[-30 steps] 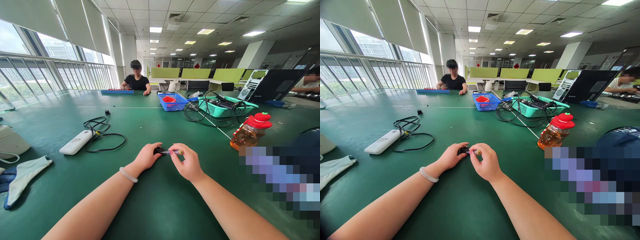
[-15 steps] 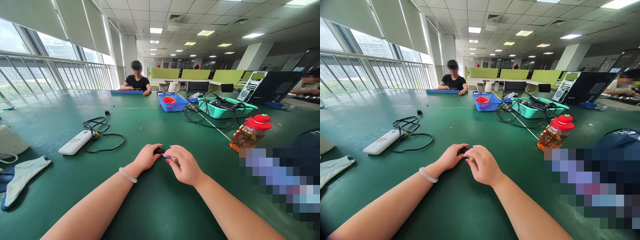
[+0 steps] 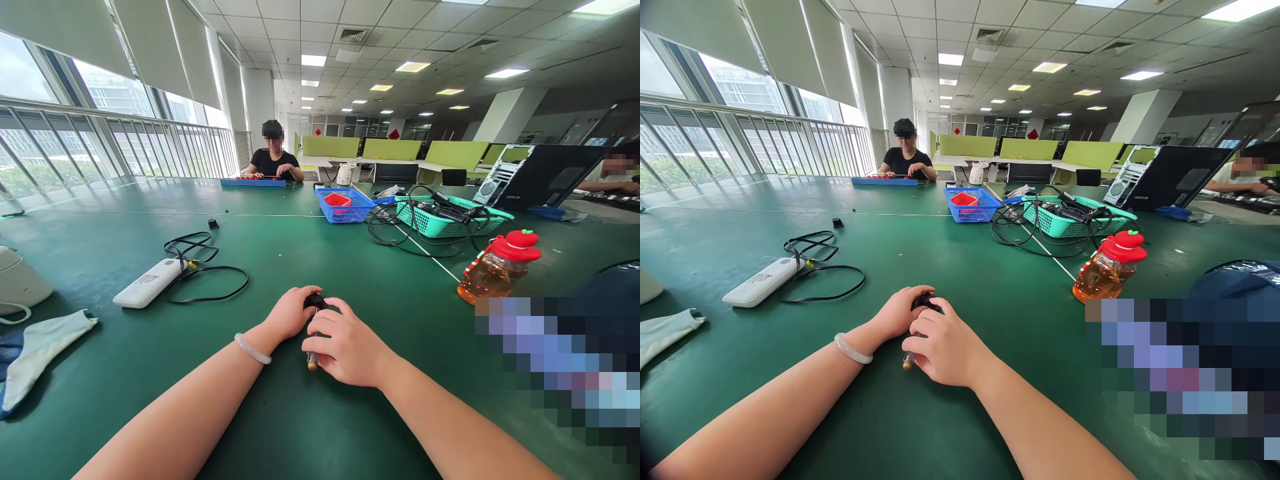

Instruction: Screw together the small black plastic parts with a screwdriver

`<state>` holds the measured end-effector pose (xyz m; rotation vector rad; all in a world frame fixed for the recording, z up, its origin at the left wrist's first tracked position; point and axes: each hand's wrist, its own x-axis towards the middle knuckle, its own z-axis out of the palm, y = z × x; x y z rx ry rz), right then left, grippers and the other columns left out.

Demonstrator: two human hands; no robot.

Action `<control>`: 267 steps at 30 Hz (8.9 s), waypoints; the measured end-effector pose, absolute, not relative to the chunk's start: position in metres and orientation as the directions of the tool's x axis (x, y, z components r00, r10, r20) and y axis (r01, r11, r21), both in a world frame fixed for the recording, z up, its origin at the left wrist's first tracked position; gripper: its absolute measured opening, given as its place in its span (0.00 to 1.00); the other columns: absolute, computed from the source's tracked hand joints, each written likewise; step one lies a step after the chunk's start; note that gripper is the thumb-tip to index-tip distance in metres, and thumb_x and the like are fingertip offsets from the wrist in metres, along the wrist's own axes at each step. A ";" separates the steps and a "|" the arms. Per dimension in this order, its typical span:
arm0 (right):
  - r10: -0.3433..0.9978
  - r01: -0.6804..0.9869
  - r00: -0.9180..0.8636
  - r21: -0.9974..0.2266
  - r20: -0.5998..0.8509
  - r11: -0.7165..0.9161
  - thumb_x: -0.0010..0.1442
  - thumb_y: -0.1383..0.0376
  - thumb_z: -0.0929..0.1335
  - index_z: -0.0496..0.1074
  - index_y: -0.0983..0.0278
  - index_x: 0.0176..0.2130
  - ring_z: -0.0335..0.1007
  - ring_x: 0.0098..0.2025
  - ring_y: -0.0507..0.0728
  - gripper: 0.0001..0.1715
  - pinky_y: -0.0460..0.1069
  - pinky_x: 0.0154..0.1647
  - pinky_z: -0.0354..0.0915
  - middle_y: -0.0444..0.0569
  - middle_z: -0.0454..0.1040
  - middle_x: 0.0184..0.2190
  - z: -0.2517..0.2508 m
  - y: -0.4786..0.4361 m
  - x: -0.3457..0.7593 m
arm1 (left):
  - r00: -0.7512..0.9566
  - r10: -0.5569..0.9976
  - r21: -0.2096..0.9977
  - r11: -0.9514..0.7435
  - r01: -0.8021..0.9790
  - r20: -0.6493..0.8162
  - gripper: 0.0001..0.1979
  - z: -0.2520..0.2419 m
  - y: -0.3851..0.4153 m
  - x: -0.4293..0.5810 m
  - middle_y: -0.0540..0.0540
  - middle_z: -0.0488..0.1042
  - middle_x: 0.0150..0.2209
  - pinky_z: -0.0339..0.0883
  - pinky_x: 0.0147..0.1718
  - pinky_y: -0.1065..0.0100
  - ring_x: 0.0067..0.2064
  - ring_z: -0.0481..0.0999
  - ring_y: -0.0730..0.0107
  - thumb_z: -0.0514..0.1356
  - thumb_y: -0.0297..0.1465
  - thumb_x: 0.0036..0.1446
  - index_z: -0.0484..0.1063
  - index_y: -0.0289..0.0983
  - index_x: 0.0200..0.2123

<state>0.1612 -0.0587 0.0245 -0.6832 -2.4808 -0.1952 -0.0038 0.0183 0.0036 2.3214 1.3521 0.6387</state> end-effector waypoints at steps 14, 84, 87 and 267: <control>0.786 0.453 0.067 -0.720 0.615 0.525 0.62 0.61 0.65 0.73 0.60 0.36 0.76 0.38 0.58 0.08 0.54 0.44 0.71 0.50 0.79 0.35 0.019 -0.034 0.185 | 0.451 0.875 0.525 -0.470 0.710 0.174 0.20 0.008 0.018 -0.006 0.43 0.77 0.48 0.68 0.52 0.58 0.51 0.74 0.57 0.60 0.31 0.57 0.70 0.40 0.54; 0.381 0.504 -0.454 -0.121 0.805 0.855 0.56 0.74 0.66 0.73 0.59 0.38 0.77 0.34 0.50 0.13 0.58 0.59 0.65 0.42 0.80 0.34 0.025 -0.048 0.173 | 0.454 0.861 0.533 -0.501 0.682 0.228 0.18 -0.001 0.020 -0.005 0.43 0.77 0.45 0.69 0.49 0.59 0.48 0.75 0.59 0.57 0.27 0.56 0.70 0.39 0.51; 0.357 0.499 -0.476 -0.088 0.804 0.862 0.56 0.74 0.65 0.74 0.58 0.38 0.76 0.35 0.50 0.14 0.57 0.60 0.64 0.41 0.80 0.34 0.025 -0.049 0.172 | 0.456 0.860 0.529 -0.503 0.683 0.227 0.19 -0.001 0.020 -0.005 0.43 0.77 0.46 0.69 0.48 0.59 0.48 0.75 0.59 0.57 0.26 0.55 0.70 0.39 0.51; 0.711 0.616 -0.182 -0.485 0.679 0.621 0.63 0.65 0.65 0.72 0.58 0.40 0.75 0.39 0.57 0.06 0.52 0.43 0.71 0.47 0.79 0.37 0.024 -0.042 0.184 | 0.666 0.679 0.361 -0.732 0.578 0.310 0.16 0.007 0.010 -0.005 0.44 0.72 0.54 0.66 0.54 0.56 0.53 0.70 0.60 0.54 0.33 0.64 0.67 0.42 0.55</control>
